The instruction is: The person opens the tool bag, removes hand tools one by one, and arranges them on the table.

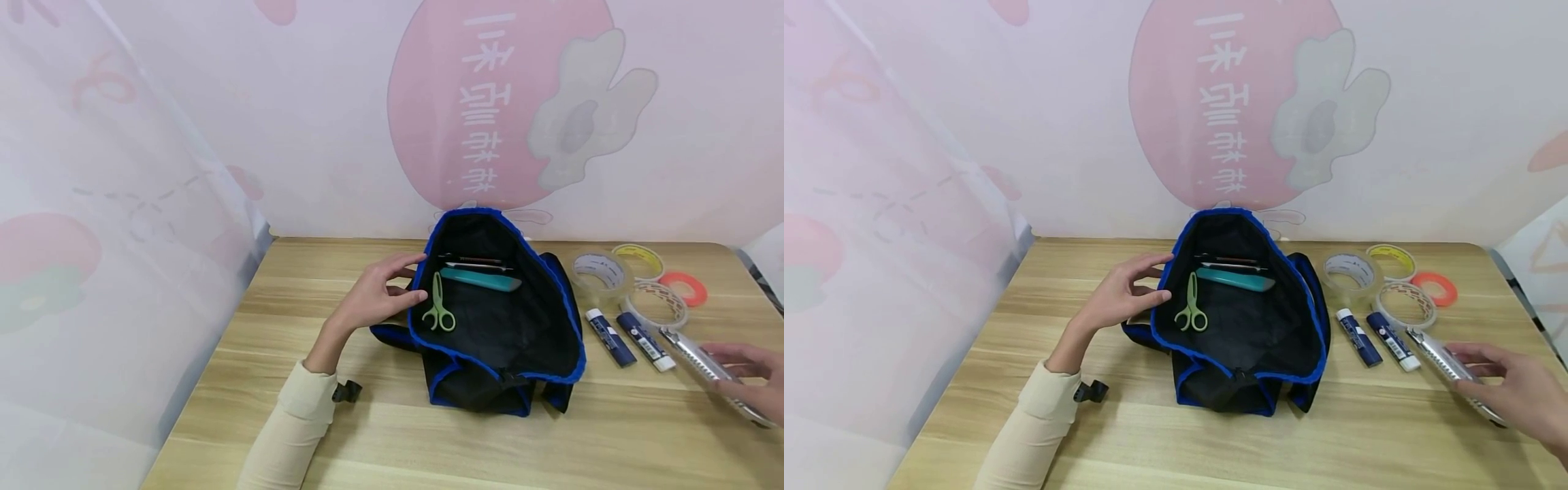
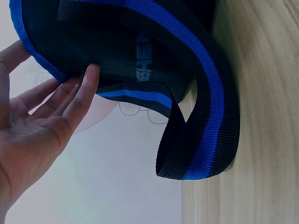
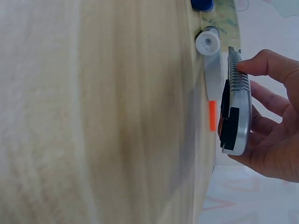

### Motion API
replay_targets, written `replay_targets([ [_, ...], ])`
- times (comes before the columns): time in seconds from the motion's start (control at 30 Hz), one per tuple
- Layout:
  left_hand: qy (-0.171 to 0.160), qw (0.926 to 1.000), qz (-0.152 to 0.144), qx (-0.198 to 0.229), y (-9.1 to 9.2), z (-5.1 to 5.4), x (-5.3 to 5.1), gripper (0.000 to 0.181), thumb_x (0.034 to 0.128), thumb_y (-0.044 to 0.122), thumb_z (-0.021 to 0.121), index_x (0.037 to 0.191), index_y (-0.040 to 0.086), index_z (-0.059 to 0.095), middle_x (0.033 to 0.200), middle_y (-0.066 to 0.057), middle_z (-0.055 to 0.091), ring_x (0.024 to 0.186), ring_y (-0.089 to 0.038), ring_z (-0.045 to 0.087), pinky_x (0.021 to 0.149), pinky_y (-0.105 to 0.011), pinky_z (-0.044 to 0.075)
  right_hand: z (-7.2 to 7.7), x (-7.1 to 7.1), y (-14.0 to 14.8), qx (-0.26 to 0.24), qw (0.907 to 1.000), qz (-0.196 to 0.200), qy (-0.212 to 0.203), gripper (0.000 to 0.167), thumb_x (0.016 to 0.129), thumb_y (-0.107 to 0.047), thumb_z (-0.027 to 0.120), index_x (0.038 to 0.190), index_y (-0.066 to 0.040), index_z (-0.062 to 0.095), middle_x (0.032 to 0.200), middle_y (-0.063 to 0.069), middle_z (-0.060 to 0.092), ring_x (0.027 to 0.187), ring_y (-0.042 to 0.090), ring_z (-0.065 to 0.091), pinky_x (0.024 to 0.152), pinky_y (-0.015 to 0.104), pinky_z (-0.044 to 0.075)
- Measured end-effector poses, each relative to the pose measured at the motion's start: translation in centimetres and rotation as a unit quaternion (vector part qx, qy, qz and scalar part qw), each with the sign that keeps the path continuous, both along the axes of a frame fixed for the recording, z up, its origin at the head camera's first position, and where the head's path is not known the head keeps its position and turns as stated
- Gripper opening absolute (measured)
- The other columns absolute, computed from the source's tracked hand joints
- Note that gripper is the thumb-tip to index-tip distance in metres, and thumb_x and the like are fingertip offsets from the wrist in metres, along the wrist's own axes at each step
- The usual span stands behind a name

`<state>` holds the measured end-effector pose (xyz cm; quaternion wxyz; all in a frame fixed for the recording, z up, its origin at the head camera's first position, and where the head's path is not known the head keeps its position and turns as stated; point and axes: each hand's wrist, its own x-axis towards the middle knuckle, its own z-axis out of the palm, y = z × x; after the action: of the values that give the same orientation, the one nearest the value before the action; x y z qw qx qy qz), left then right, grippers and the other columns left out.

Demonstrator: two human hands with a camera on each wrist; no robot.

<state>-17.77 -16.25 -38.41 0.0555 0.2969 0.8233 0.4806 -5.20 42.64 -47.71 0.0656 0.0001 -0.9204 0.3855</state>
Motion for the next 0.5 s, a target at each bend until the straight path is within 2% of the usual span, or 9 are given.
replay_targets([
  [0.03,-0.001,1.0,0.001,0.0,0.0,0.0,0.0,0.064,0.0992,0.016,0.079,0.158,0.009,0.054,0.159,-0.013,0.056,0.134,-0.035,0.068,0.098,-0.041,0.065,-0.1,0.0,0.0,0.004,1.0,0.001,0.001,0.057,0.074,0.015,0.082,0.104,-0.033,0.075,0.095,-0.051,0.048,0.078,-0.021,0.051,0.063,0.008,0.043],
  [0.07,-0.001,1.0,0.001,0.0,0.0,0.0,0.0,0.064,0.0991,0.016,0.079,0.158,0.009,0.054,0.159,-0.013,0.056,0.134,-0.035,0.068,0.098,-0.041,0.065,-0.1,-0.1,0.0,0.021,0.9998,-0.002,-0.007,0.051,0.075,0.013,0.083,0.107,-0.025,0.076,0.093,-0.044,0.056,0.078,-0.022,0.05,0.063,0.008,0.043],
  [0.13,-0.001,1.0,0.001,0.001,0.0,0.0,0.0,0.064,0.0991,0.015,0.079,0.158,0.009,0.054,0.159,-0.014,0.056,0.134,-0.036,0.068,0.098,-0.041,0.065,-0.1,-0.2,-0.1,0.044,0.9987,-0.001,-0.026,0.043,0.076,0.01,0.084,0.116,-0.002,0.075,0.092,-0.019,0.074,0.076,-0.022,0.048,0.062,0.009,0.043],
  [0.2,0.0,1.0,0.0,0.001,0.0,0.1,0.0,0.064,0.0991,0.015,0.078,0.158,0.008,0.054,0.159,-0.014,0.056,0.134,-0.036,0.067,0.098,-0.042,0.065,0.1,-0.4,-0.3,0.073,0.9958,-0.002,-0.055,0.051,0.079,0.006,0.085,0.125,0.016,0.065,0.099,0.015,0.078,0.074,-0.023,0.046,0.061,0.01,0.044],
  [0.27,0.0,1.0,-0.001,0.001,0.0,0.1,0.1,0.064,0.099,0.014,0.078,0.158,0.007,0.054,0.158,-0.014,0.056,0.133,-0.036,0.068,0.097,-0.041,0.065,0.4,-0.6,-0.5,0.101,0.9907,-0.001,-0.091,0.062,0.082,-0.001,0.085,0.133,0.021,0.058,0.111,0.04,0.069,0.073,-0.023,0.043,0.06,0.013,0.046],
  [0.37,0.0,1.0,-0.001,0.001,0.0,0.1,0.1,0.064,0.0989,0.014,0.078,0.157,0.007,0.054,0.158,-0.014,0.057,0.133,-0.036,0.068,0.097,-0.04,0.065,0.6,-0.9,-1.0,0.116,0.9867,0.009,-0.114,0.066,0.083,-0.007,0.087,0.137,0.018,0.058,0.118,0.04,0.069,0.074,-0.022,0.044,0.061,0.015,0.048],
  [0.5,-0.001,1.0,0.0,0.0,0.0,0.1,0.0,0.064,0.0989,0.014,0.078,0.157,0.007,0.054,0.158,-0.014,0.056,0.134,-0.035,0.068,0.098,-0.04,0.065,1.1,-1.1,-1.9,0.121,0.9853,0.029,-0.117,0.065,0.083,-0.013,0.09,0.136,0.014,0.063,0.114,0.033,0.074,0.076,-0.022,0.046,0.063,0.015,0.045],
])
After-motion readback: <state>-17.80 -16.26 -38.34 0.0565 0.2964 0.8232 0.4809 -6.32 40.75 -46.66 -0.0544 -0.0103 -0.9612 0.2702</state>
